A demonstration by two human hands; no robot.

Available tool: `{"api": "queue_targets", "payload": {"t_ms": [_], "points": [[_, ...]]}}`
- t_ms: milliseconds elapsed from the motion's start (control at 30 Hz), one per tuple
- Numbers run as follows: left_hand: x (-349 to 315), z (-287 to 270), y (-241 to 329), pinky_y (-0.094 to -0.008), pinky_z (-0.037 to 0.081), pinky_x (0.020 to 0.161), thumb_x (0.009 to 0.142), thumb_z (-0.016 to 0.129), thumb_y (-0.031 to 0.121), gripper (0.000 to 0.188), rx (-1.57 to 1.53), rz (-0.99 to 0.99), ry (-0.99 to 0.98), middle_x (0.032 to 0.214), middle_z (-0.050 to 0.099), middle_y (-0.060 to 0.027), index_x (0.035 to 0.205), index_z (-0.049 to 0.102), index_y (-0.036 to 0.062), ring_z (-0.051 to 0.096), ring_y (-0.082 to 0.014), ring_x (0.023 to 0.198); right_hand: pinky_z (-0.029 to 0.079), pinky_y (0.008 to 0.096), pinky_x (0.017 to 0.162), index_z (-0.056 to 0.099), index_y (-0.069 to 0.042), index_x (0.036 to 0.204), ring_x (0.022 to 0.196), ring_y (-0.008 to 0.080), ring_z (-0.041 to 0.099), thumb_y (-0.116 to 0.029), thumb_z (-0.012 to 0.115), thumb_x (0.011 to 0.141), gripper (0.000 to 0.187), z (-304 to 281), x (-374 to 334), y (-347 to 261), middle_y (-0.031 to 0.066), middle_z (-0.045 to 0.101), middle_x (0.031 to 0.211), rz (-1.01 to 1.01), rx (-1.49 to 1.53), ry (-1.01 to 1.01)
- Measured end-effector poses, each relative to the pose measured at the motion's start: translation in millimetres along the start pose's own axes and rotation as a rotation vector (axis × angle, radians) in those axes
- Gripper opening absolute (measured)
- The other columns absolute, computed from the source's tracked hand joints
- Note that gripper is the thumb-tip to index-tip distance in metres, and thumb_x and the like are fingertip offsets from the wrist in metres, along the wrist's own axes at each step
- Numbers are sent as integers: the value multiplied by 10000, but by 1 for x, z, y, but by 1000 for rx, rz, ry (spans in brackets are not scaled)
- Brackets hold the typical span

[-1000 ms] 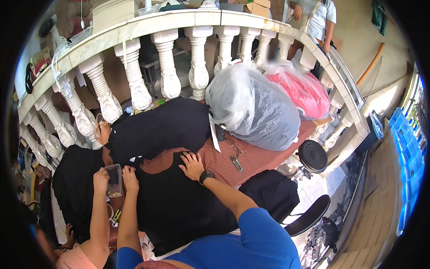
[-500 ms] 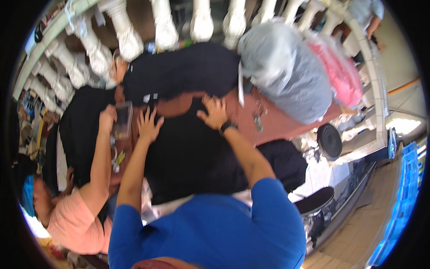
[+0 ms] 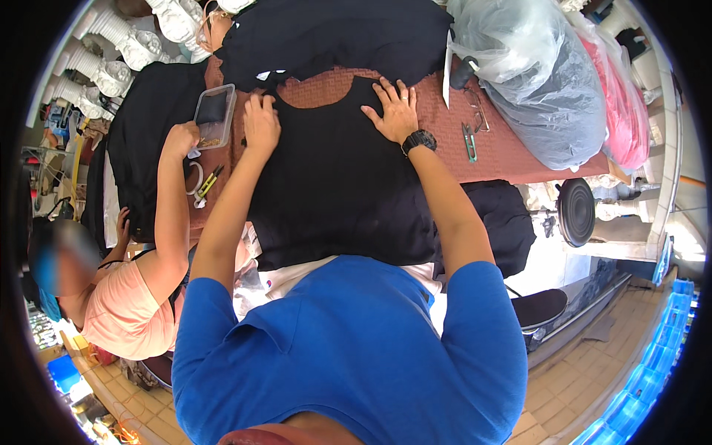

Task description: The person prepares black fabric garment pieces on a table by using a template to mark or position elements, handling small components and thread, and working alongside another person doing similar tasks.

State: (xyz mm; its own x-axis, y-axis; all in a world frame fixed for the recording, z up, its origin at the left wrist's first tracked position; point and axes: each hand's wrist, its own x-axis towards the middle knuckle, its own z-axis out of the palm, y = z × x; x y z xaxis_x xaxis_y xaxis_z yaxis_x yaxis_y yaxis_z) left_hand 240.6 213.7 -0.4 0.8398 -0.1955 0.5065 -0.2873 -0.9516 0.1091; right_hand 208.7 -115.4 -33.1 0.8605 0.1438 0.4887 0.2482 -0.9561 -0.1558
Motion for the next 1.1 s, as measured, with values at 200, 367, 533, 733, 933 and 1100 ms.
{"api": "queue_targets", "payload": {"t_ms": [200, 367, 533, 733, 933, 1100], "points": [[-33, 13, -2, -606, 138, 1223, 1000, 396, 651, 697, 23, -106, -284, 1666, 231, -117, 1572, 355, 256, 168, -432, 1523, 213, 599, 1190, 488, -169, 1478, 1456, 356, 320, -567, 578, 949, 668, -5, -4, -16, 46, 403, 1575, -26, 31, -59], [-21, 9, -18, -557, 235, 1196, 994, 525, 484, 572, -52, -66, -207, 1610, 324, -120, 1491, 471, 207, 281, -412, 1475, 199, 595, 1201, 497, -164, 1477, 1473, 353, 303, -583, 593, 934, 692, -7, -5, -8, 59, 399, 1580, 51, 155, -75], [-34, -13, -25, -453, 448, 1001, 936, 633, 161, 381, -9, -71, -135, 1327, 559, -107, 1310, 615, 89, 526, -334, 1215, 227, 603, 1189, 494, -171, 1483, 1456, 366, 331, -564, 588, 948, 670, -39, -28, -7, 62, 406, 1575, 35, 132, -15], [-45, -4, -42, -448, 475, 968, 980, 586, 163, 395, 200, -158, -54, 1360, 552, -137, 1342, 565, 6, 537, -335, 1197, 225, 603, 1189, 495, -193, 1485, 1468, 372, 308, -586, 551, 960, 658, -25, -48, -9, 74, 408, 1570, 68, 22, -67], [-92, -101, 1, -418, 493, 925, 932, 654, 74, 303, -279, -133, 134, 1186, 626, -162, 1226, 627, 4, 588, -371, 1105, 386, 475, 1020, 570, -32, 1307, 1195, 361, 498, -313, 717, 930, 492, -101, -74, -20, 170, 572, 1294, 160, 228, 269], [-259, -86, -11, -257, 431, 814, 982, 687, 177, 202, -869, -939, 366, 963, 540, -25, 1014, 564, 20, 524, -122, 882, 433, 332, 746, 565, -4, 952, 803, 164, 512, -305, 644, 1015, 318, -97, -197, -3, 57, 532, 838, 957, 568, 589]]}}
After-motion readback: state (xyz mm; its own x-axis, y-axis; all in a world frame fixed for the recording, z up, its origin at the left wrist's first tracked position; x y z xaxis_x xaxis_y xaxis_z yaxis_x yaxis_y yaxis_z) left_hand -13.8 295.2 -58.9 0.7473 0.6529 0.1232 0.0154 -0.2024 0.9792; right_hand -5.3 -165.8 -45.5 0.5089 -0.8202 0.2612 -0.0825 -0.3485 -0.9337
